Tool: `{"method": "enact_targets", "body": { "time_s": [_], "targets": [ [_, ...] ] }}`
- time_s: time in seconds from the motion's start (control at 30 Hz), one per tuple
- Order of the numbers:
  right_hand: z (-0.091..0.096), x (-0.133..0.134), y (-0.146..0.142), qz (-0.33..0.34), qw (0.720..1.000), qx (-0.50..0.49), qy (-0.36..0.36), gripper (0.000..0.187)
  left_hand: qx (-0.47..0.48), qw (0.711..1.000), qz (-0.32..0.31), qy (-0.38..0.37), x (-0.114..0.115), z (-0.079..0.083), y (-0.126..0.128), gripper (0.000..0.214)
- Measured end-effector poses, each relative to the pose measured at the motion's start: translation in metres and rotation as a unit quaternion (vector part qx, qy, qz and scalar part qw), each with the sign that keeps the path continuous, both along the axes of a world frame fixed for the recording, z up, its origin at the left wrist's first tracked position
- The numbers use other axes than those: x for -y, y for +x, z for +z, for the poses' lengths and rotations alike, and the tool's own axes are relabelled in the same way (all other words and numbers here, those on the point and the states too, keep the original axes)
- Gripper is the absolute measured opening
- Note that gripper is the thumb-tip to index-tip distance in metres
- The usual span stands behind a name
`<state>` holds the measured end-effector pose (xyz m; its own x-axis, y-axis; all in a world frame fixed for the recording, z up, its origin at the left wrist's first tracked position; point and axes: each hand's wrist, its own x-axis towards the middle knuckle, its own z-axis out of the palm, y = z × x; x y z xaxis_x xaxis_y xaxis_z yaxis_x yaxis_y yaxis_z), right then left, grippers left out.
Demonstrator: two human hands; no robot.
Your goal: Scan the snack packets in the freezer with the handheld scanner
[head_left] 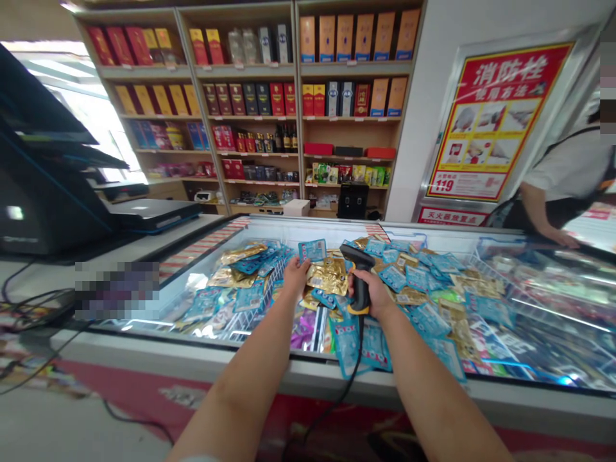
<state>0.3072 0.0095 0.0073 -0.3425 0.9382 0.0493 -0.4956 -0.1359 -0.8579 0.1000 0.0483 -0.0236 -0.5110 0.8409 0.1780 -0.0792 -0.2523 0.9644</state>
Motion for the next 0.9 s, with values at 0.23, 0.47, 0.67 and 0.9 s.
{"method": "enact_targets", "body": {
  "time_s": [0.23,0.47,0.67,0.9],
  "targets": [
    [-0.001,-0.001,0.001,0.003,1.0,-0.004,-0.001,0.024,0.238,0.969,0.005,0.074,0.006,0.018,-0.004,0.011],
    [-0.006,-0.004,0.002,0.015,1.0,-0.005,-0.01,0.025,0.269,0.941,0.127,0.16,0.009,0.03,-0.016,0.013],
    [-0.005,-0.003,0.003,0.003,1.0,0.001,-0.015,0.023,0.319,0.945,0.061,0.033,0.003,0.027,-0.018,0.015],
    [-0.003,-0.004,0.001,0.005,1.0,-0.002,-0.02,0.025,0.415,0.909,-0.006,-0.034,-0.029,0.027,-0.038,0.012]
  ]
}}
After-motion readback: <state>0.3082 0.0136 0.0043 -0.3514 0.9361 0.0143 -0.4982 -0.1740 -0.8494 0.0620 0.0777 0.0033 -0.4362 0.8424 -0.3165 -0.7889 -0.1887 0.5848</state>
